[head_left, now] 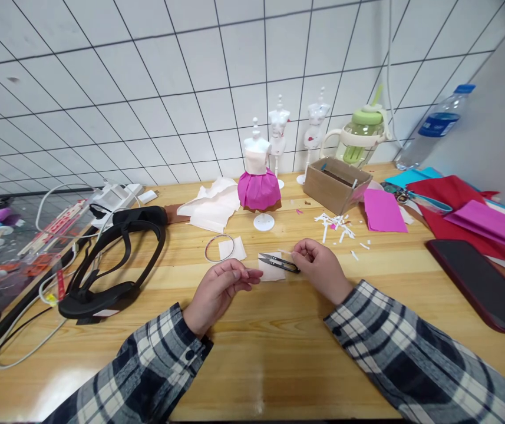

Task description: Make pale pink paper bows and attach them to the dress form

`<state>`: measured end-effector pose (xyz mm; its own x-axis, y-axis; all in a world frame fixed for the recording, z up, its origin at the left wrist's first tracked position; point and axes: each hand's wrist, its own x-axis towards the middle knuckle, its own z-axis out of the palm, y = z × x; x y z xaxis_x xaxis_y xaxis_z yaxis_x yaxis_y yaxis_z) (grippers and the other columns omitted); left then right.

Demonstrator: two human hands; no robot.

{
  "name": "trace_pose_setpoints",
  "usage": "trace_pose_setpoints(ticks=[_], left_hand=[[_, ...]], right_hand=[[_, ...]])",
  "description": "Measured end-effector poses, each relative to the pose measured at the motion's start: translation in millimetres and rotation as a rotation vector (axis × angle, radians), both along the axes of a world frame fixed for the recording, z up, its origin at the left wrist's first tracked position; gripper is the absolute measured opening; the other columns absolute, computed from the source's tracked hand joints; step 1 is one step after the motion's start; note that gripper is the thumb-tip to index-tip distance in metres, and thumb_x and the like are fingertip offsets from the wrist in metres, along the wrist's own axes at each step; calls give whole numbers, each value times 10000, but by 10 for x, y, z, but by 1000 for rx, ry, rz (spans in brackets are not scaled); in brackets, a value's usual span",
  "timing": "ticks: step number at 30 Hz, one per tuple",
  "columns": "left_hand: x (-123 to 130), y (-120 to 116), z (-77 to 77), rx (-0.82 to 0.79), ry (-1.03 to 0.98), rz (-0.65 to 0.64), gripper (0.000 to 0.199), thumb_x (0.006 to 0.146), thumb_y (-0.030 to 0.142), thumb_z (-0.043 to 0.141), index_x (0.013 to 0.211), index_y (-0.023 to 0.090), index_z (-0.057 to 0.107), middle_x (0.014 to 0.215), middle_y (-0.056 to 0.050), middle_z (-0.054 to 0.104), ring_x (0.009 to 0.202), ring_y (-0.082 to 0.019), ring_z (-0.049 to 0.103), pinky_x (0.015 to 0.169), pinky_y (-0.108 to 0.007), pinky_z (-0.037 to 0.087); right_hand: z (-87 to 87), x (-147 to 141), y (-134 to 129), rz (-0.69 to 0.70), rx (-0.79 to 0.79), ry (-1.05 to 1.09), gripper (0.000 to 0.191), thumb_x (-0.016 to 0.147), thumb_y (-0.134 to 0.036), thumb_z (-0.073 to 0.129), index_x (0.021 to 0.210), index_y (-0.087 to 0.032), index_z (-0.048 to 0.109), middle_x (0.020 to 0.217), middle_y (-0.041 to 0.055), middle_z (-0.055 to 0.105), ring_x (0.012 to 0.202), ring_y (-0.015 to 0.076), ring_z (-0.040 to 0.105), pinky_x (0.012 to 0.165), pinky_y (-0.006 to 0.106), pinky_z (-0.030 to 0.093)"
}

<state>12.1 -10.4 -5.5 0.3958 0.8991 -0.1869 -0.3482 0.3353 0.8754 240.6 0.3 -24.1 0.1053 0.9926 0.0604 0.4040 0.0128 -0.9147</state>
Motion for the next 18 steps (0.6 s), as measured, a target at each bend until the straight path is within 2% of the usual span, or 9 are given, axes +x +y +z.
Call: trace_pose_setpoints(ticks=[4,6,7,8,10,12,14,16,18], left_hand=[[-19,0,-2,-31,-28,-31,112,794,206,676,728,117,656,968,-134,766,850,-183,728,694,-206,530],[-20,-7,0,-31,-43,-48,114,793,205,681,726,115,659,971,-138,766,864,-188,730,708,-204,533],[-20,-11,1,-28,-52,-57,116,791,208,686,726,114,661,972,-140,766,871,-191,730,715,-204,534],[-20,-15,2,-25,-62,-64,118,788,212,692,727,115,662,973,-141,765,878,-194,730,721,-204,534],[-20,-22,4,-18,-78,-72,123,783,220,701,730,115,665,971,-145,765,888,-197,728,735,-207,533],[-21,-25,7,-15,-82,-76,123,780,220,704,730,114,666,970,-146,765,894,-201,727,745,-212,531],[-21,-25,7,-18,-80,-78,122,781,218,702,731,113,666,974,-147,764,905,-207,725,757,-220,531],[-18,-22,3,-23,-83,-82,120,784,216,700,734,112,665,981,-148,762,909,-208,723,763,-224,529],[-9,-20,-5,-25,-92,-84,115,791,210,693,738,112,664,975,-145,762,910,-204,720,768,-227,527]], right_hand=[[11,243,93,-55,68,-252,214,818,-347,547,883,-196,683,771,20,682,605,144,570,588,266,450],[27,411,145,-99,170,-491,342,873,-238,446,1133,-234,668,1021,46,721,854,195,643,752,314,475],[35,490,169,-110,164,-615,398,869,-199,430,1204,-245,640,1093,57,711,935,222,643,775,337,473],[44,557,191,-130,134,-712,396,866,-208,448,1210,-247,640,1103,69,710,960,247,641,768,354,473],[66,642,217,-159,58,-815,295,863,-293,505,1082,-239,696,992,78,727,893,274,648,701,366,474],[93,638,210,-188,70,-793,235,857,-323,535,987,-219,701,908,71,717,803,254,642,660,356,472],[119,541,156,-164,211,-678,263,862,-248,521,1080,-195,657,961,67,701,785,214,629,691,345,485],[138,367,54,-16,399,-528,350,871,-203,516,1212,-181,592,1040,72,688,821,186,624,767,334,498],[146,156,-77,245,542,-415,291,881,-250,560,1161,-209,627,1049,58,698,935,190,620,842,333,493]])
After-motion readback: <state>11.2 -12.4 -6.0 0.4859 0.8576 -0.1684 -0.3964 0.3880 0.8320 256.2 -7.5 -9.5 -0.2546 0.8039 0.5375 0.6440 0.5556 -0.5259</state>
